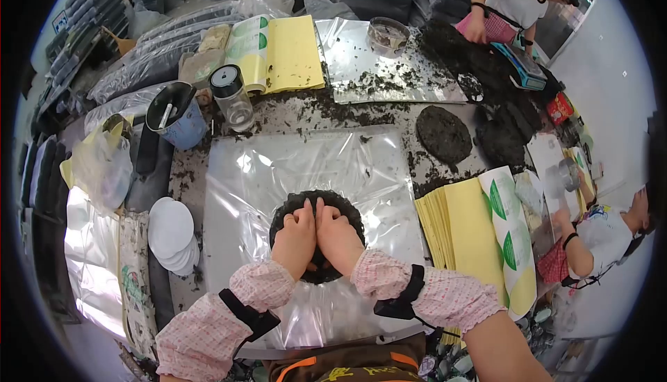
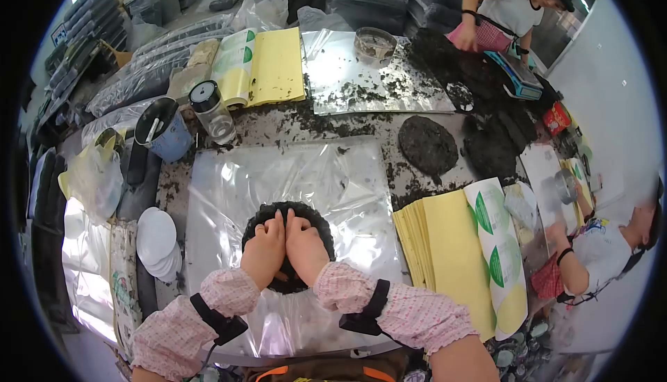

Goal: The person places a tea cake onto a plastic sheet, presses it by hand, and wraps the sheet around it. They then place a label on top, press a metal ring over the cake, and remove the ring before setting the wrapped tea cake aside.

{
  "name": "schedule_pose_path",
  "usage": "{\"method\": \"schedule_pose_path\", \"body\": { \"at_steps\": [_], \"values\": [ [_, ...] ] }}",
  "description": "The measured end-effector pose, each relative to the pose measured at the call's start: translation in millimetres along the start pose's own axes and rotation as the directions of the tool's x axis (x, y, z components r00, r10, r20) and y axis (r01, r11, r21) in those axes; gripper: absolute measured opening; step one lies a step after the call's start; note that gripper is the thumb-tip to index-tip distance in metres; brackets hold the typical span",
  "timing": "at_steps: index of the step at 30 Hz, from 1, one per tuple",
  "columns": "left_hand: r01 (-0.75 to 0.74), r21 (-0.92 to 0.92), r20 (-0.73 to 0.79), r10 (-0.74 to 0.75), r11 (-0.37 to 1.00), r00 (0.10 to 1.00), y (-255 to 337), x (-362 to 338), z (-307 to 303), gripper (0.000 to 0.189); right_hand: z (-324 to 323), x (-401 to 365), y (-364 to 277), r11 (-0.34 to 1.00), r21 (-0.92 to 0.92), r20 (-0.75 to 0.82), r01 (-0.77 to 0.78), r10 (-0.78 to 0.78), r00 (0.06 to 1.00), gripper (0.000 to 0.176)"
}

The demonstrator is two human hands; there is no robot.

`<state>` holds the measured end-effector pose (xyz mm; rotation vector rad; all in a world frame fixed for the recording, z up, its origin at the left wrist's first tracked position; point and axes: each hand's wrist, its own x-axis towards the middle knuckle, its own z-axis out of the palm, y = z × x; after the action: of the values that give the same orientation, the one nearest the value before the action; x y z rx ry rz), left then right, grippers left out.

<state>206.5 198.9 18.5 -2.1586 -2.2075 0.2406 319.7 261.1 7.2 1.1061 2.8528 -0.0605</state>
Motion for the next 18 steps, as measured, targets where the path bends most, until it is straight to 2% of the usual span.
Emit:
{"method": "schedule_pose_path", "body": {
  "at_steps": [3,6,10,11,12,13,14,15,17,18],
  "values": [
    [-0.031,-0.117,0.076,0.04,0.993,0.996,-5.8,6.4,14.0,0.135,21.7,3.1,1.4,1.0,0.014,-0.043,0.011,-0.01,0.999,0.083],
    [-0.063,-0.206,0.107,0.086,0.977,0.991,-12.5,5.4,10.9,0.135,31.0,7.5,6.3,0.996,0.091,-0.062,0.023,-0.018,0.998,0.087],
    [-0.074,-0.252,0.085,0.099,0.965,0.991,-11.8,-8.9,3.0,0.128,-7.1,-9.3,15.2,0.982,0.148,-0.048,0.114,-0.108,0.993,0.107],
    [-0.071,-0.253,0.072,0.092,0.965,0.993,-15.0,-4.9,-0.1,0.125,-18.2,-15.7,21.0,0.968,0.21,-0.018,0.135,-0.135,0.991,0.101],
    [-0.091,-0.293,0.124,0.132,0.952,0.983,-20.4,-2.7,-18.7,0.115,-23.7,-16.3,37.8,0.875,0.423,-0.142,0.237,-0.194,0.971,0.092],
    [-0.104,-0.342,0.187,0.176,0.934,0.967,-24.2,-6.3,-34.1,0.104,-25.4,-21.3,56.5,0.721,0.601,-0.263,0.344,-0.228,0.938,0.084],
    [-0.181,-0.494,-0.014,0.2,0.851,0.98,-27.1,-5.7,-31.9,0.073,-28.8,-22.7,78.3,0.6,0.769,-0.235,0.22,-0.055,0.971,0.079],
    [-0.218,-0.485,-0.077,0.206,0.847,0.975,-21.7,-3.5,-19.6,0.066,-33.9,-23.2,103.1,0.434,0.894,-0.174,0.113,0.104,0.979,0.074],
    [-0.283,-0.445,-0.208,0.209,0.85,0.955,-14.0,-2.2,8.4,0.051,-1.7,-12.3,182.3,0.613,0.772,-0.133,-0.171,0.418,0.898,0.063],
    [-0.289,-0.489,-0.246,0.188,0.823,0.951,-14.5,-3.9,4.6,0.041,14.1,-2.7,224.0,0.817,0.551,-0.347,-0.171,0.411,0.843,0.061]
  ]
}}
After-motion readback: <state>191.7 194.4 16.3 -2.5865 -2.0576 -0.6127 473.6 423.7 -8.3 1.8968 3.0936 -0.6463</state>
